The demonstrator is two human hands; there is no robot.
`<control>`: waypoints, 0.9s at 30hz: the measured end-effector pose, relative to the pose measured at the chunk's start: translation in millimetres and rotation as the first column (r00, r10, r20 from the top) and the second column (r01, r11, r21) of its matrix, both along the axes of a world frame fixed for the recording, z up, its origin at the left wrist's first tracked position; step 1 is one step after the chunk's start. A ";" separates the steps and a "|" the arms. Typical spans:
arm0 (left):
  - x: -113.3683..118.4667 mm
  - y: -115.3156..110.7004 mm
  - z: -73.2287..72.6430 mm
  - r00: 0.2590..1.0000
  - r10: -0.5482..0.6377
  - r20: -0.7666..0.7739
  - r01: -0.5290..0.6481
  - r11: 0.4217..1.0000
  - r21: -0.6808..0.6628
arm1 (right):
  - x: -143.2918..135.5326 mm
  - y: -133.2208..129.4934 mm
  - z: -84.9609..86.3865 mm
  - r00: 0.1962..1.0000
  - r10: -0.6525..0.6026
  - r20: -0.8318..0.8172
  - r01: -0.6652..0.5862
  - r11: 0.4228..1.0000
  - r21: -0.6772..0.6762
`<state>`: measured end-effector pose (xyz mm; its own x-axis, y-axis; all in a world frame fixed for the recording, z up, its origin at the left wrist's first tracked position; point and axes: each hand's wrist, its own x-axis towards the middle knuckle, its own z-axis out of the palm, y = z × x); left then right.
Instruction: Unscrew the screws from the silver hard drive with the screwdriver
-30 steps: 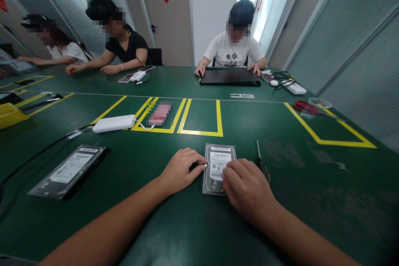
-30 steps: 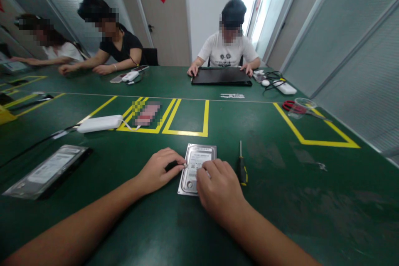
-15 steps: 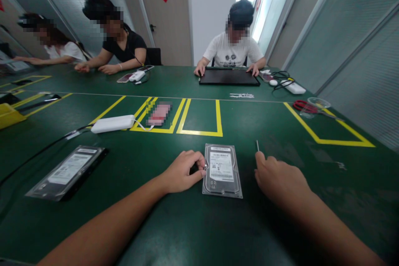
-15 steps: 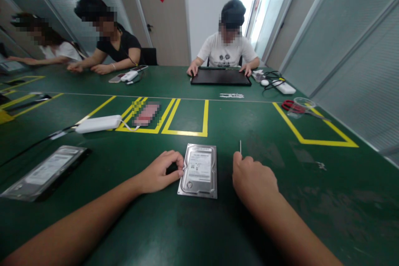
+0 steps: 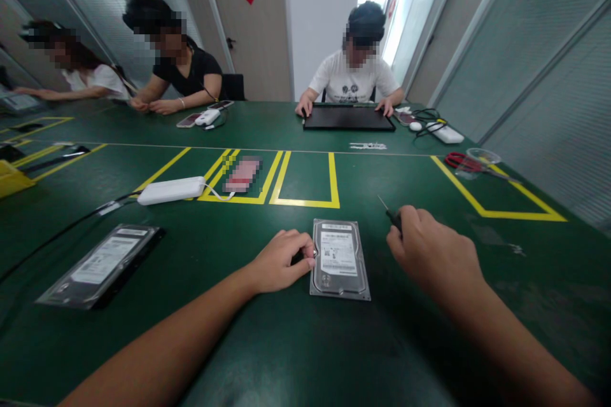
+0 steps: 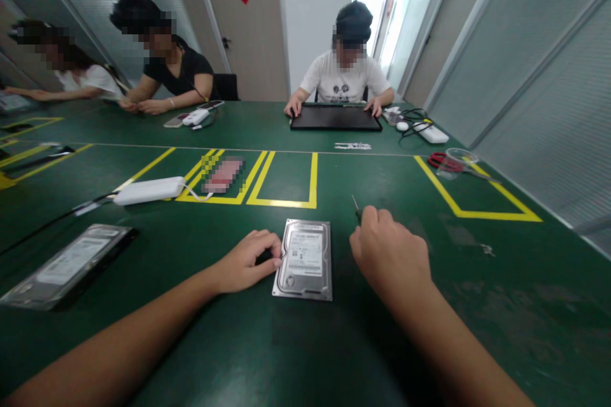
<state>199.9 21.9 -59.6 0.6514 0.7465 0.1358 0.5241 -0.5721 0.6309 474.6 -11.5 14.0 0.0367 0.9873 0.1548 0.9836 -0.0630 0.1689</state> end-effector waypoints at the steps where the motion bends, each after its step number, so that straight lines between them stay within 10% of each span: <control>1: -0.2 0.2 0.1 1.000 0.000 -0.001 0.000 1.000 0.001 | 1.0 -0.7 1.8 1.000 0.012 -0.016 -0.011 0.998 0.067; 8: -0.7 0.8 -0.2 1.000 0.000 -0.014 0.000 1.000 0.007 | 4.6 1.8 12.2 0.903 0.258 -0.343 -0.107 0.910 0.400; 16: -0.8 0.8 0.5 1.000 -0.012 -0.020 0.012 1.000 0.019 | -20.4 -1.2 54.3 0.621 0.405 -0.671 -0.174 0.906 0.386; 27: 0.1 2.2 0.0 0.999 -0.006 -0.047 0.008 0.999 0.044 | -54.0 -0.3 78.6 0.514 0.530 -0.675 -0.331 0.848 0.413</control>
<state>200.0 24.1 -59.6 0.6628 0.7361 0.1375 0.5489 -0.6025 0.5794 420.7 -11.8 92.5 -0.1857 0.8585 0.4779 0.6598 0.4694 -0.5868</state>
